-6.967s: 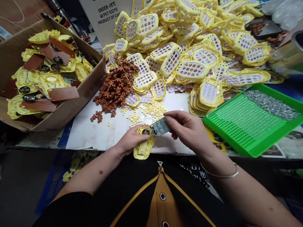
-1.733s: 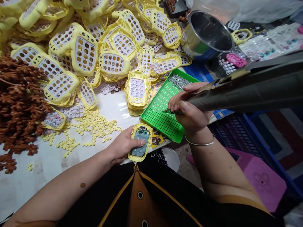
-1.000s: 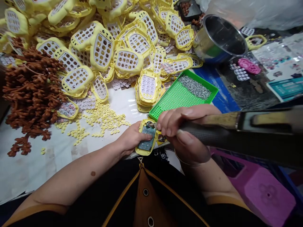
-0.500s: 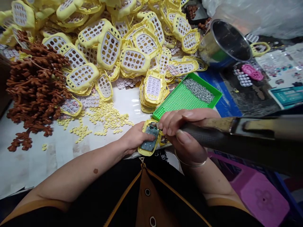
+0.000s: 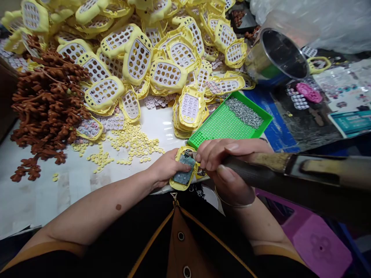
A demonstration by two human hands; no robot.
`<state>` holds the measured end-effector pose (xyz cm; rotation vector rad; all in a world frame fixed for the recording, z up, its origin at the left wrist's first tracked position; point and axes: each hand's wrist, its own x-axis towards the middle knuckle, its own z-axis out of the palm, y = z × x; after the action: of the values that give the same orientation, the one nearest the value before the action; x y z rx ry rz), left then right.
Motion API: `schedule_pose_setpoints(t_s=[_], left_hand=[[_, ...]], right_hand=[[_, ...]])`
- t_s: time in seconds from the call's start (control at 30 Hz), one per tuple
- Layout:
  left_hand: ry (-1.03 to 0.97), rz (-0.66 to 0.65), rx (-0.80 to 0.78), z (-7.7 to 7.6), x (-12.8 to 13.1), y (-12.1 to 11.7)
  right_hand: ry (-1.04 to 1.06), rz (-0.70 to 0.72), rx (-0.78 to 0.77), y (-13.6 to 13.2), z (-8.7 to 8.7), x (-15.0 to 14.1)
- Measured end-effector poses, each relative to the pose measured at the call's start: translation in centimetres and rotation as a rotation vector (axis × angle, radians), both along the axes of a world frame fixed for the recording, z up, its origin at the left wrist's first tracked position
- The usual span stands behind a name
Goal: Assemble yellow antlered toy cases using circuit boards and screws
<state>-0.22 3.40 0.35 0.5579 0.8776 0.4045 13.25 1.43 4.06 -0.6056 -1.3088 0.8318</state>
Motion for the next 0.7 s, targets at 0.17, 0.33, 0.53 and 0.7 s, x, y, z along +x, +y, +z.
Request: schedule_pose_setpoints(t_s=[0.17,0.33,0.53,0.7], left_hand=[[0.012,0.000,-0.006,0.05,-0.01,-0.03],[0.022,-0.006,0.006,0.01,-0.02,-0.05],[0.022,-0.006,0.036,-0.17,0.06,-0.02],[0.021,0.012,0.024,-0.16,0.21,-0.02]], right_hand=[[0.023,0.008,0.016,-0.03,0.06,-0.03],[0.039,0.001,0.018,0.05,0.13,-0.36],[-0.032,-0.006,-0.008,-0.03,-0.20,-0.23],[-0.095,-0.076,-0.076,0.21,-0.25,-0.25]])
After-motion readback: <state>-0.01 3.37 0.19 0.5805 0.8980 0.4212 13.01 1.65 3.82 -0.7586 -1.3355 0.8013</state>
